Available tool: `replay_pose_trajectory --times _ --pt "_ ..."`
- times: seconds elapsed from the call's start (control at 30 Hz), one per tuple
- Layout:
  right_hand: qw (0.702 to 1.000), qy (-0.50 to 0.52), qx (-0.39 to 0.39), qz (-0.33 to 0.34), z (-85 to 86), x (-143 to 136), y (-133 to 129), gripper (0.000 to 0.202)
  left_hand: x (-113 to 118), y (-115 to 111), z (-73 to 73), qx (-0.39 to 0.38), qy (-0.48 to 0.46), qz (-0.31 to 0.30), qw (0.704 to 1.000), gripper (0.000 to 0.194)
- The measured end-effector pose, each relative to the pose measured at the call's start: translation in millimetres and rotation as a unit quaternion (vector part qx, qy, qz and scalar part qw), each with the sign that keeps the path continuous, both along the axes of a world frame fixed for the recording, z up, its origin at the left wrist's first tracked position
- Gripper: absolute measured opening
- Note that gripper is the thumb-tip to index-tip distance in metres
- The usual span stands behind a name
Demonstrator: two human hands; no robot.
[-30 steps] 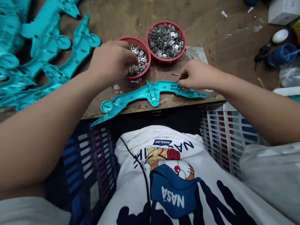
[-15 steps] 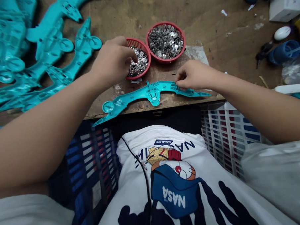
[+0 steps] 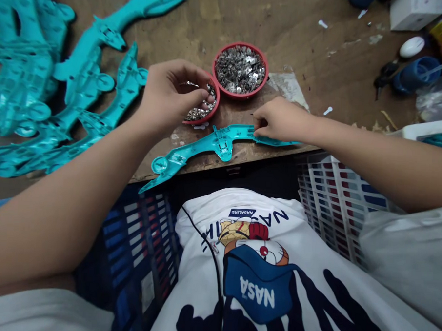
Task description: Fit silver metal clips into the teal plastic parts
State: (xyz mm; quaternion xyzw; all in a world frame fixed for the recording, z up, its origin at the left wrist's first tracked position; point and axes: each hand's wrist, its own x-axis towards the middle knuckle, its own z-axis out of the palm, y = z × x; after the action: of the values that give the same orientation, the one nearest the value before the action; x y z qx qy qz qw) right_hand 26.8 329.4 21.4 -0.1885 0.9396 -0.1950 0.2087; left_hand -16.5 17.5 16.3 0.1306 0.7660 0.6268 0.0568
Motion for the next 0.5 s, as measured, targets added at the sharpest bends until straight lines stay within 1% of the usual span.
replay_pose_trajectory --times 0.1,0.13,0.23,0.3,0.37,0.43,0.5 --pt "1.0 0.001 -0.009 0.003 11.6 4.4 -8.6 0.008 7.5 5.7 0.1 0.074 -0.046 0.0 0.996 0.044" --pt "1.0 0.003 -0.024 -0.004 17.5 6.0 -11.6 0.011 11.1 8.2 1.8 0.093 -0.065 0.001 0.994 0.048" --pt "0.992 0.016 -0.112 -0.049 36.5 11.6 -19.3 0.038 26.0 16.9 10.4 0.125 -0.11 -0.003 0.986 0.058" --pt "0.984 0.033 -0.167 -0.052 45.4 15.7 -22.4 0.051 37.3 22.2 15.6 0.131 -0.134 -0.011 0.982 0.058" --pt "0.981 0.056 -0.185 -0.012 49.0 19.3 -23.6 0.05 47.5 26.1 17.1 0.133 -0.166 -0.014 0.977 0.054" --pt "0.983 0.072 -0.163 0.041 48.6 21.9 -23.9 0.043 55.5 28.5 14.3 0.118 -0.197 -0.018 0.973 0.048" --pt "0.985 0.077 -0.126 0.087 46.7 22.9 -24.3 0.042 61.9 29.4 9.0 0.093 -0.214 -0.02 0.972 0.045"
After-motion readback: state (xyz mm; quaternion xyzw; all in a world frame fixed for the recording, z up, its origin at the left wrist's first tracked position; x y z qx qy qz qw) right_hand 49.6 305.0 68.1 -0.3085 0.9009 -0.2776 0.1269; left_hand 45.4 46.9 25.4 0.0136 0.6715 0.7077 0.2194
